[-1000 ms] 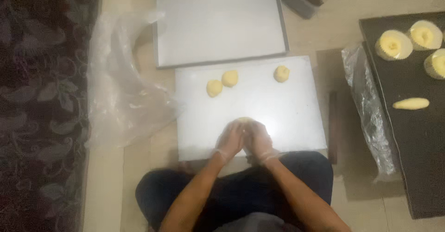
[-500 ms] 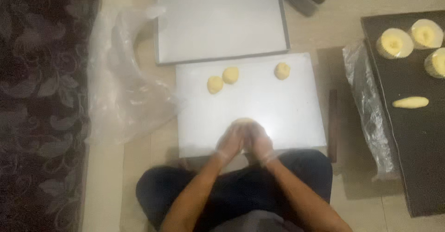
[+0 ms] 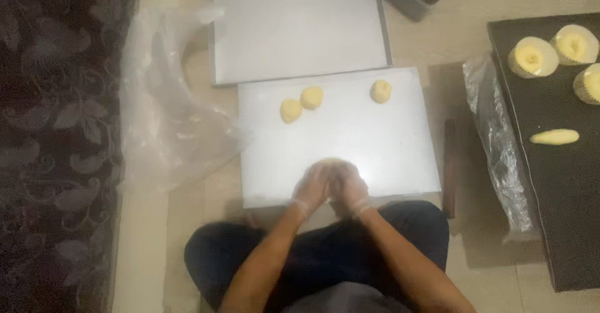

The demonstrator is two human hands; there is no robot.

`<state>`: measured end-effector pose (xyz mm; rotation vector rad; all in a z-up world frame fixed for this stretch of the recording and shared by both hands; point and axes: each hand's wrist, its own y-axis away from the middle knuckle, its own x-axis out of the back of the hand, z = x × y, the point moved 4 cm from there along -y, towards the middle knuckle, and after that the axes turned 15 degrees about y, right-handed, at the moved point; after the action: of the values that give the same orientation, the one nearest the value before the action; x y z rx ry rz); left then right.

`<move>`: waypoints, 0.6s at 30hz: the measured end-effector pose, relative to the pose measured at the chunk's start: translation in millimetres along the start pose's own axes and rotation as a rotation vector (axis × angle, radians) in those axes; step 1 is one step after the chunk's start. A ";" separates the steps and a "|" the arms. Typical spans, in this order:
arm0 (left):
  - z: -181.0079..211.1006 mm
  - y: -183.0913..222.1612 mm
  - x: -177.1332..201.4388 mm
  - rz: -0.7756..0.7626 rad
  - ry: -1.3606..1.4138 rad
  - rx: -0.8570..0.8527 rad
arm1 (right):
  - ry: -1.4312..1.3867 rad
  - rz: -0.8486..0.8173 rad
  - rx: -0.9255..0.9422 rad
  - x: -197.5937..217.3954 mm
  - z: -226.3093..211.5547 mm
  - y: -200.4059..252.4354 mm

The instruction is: The person shaped dough into round and elongated pieces by hand on a white board, placing them into paper liners and onto trays.

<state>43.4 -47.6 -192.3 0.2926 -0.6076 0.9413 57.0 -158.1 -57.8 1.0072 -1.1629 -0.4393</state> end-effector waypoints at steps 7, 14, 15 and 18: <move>-3.6 14.8 -24.9 -0.293 -0.140 0.024 | 0.223 0.075 0.248 -3.9 -4.5 11.7; -12.9 18.8 -60.0 -0.224 0.044 0.261 | 0.470 0.173 0.542 -20.2 6.4 24.6; -13.0 18.1 -57.1 -0.215 0.038 0.251 | 0.466 0.185 0.549 -41.6 17.2 -16.3; -46.9 3.2 -64.6 -0.206 -0.031 0.303 | 0.649 0.265 0.608 -72.7 28.5 -96.1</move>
<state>29.2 -65.9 -268.7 0.6298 -0.4516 0.8296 22.7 -165.5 -176.6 1.3545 -0.8165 0.4646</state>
